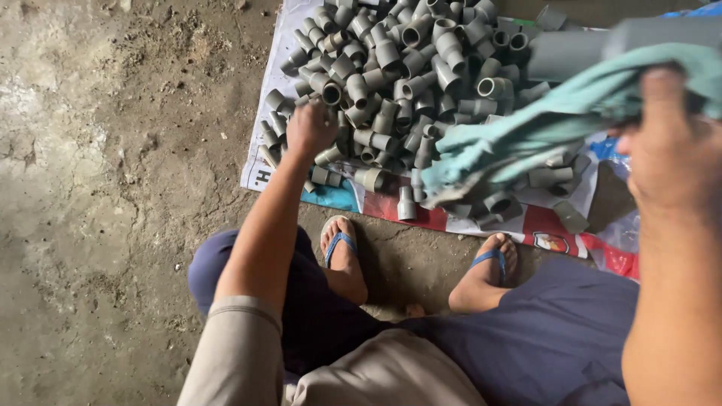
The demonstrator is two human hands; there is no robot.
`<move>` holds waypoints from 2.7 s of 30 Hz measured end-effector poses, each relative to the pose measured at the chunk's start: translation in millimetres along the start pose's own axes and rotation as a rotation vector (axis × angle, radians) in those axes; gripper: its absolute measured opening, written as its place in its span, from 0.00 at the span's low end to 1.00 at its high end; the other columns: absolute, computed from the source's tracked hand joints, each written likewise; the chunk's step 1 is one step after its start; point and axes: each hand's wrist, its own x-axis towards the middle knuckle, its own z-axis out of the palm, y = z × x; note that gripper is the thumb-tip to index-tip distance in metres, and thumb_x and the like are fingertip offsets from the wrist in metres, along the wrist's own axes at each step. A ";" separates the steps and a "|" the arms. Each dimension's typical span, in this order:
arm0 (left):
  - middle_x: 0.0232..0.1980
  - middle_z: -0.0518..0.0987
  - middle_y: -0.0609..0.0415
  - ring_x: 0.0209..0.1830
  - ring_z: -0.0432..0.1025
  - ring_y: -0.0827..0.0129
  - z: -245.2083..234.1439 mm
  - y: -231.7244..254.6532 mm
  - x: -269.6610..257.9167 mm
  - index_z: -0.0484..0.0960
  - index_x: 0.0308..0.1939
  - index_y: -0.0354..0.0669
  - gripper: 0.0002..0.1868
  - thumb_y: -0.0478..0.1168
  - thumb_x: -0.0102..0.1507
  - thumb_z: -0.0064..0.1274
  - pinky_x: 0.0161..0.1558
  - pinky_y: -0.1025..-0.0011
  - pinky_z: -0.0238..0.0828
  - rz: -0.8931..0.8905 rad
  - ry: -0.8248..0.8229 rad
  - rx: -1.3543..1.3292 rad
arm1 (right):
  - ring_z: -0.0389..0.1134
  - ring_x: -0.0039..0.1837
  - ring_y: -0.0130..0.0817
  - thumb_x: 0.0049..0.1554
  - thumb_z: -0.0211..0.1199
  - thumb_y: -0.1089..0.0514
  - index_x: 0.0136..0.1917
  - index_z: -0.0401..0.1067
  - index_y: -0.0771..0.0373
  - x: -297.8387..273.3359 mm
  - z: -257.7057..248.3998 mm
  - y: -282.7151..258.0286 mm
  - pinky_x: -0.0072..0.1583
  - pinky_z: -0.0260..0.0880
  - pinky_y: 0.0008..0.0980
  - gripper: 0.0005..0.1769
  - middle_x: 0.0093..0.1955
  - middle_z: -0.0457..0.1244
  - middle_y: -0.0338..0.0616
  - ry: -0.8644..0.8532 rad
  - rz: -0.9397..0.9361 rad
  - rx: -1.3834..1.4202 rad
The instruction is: The person sits on the floor and wipes gray plastic pipe fittings one by one with a light blue cloth. They pick each fitting from a pile on a newspaper, wipe it, and place it into a plastic bag. Another person briefly hands over a fitting during the process.
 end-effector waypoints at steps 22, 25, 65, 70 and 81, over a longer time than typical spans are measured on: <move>0.62 0.73 0.49 0.63 0.68 0.55 107.2 18.6 -10.6 0.79 0.63 0.54 0.29 0.45 0.58 0.70 0.61 0.56 0.71 0.386 0.472 -0.498 | 0.68 0.36 0.32 0.76 0.62 0.69 0.54 0.71 0.71 -12.9 -8.5 -58.8 0.38 0.78 0.28 0.05 0.42 0.65 0.50 -0.065 0.134 -0.195; 0.63 0.76 0.49 0.61 0.71 0.57 51.6 100.7 -20.0 0.81 0.59 0.50 0.25 0.41 0.59 0.69 0.63 0.60 0.69 0.525 0.576 -0.572 | 0.68 0.36 0.32 0.75 0.62 0.67 0.55 0.70 0.71 -4.3 -3.3 -57.1 0.37 0.77 0.27 0.05 0.44 0.65 0.50 -0.102 0.130 -0.186; 0.48 0.75 0.50 0.43 0.71 0.73 -6.1 200.8 -82.5 0.66 0.73 0.47 0.38 0.47 0.60 0.61 0.48 0.73 0.71 -0.038 -0.004 -1.620 | 0.74 0.38 0.36 0.67 0.72 0.64 0.42 0.67 0.62 -32.3 -20.5 -81.6 0.38 0.65 0.29 0.15 0.34 0.65 0.40 -0.125 -0.192 -0.359; 0.26 0.72 0.60 0.33 0.72 0.68 12.6 186.7 -74.9 0.75 0.41 0.53 0.13 0.49 0.60 0.62 0.44 0.68 0.67 -0.205 -0.112 -1.879 | 0.75 0.37 0.40 0.65 0.74 0.62 0.41 0.67 0.63 -33.4 -18.6 -71.3 0.30 0.65 0.28 0.16 0.36 0.65 0.43 -0.152 -0.101 -0.353; 0.30 0.83 0.50 0.37 0.77 0.59 7.8 201.9 -90.2 0.75 0.56 0.49 0.29 0.57 0.58 0.62 0.52 0.57 0.70 -0.521 -0.469 -2.106 | 0.74 0.36 0.38 0.66 0.73 0.61 0.40 0.66 0.61 -34.7 -13.0 -68.0 0.33 0.63 0.28 0.17 0.34 0.65 0.39 -0.162 -0.131 -0.383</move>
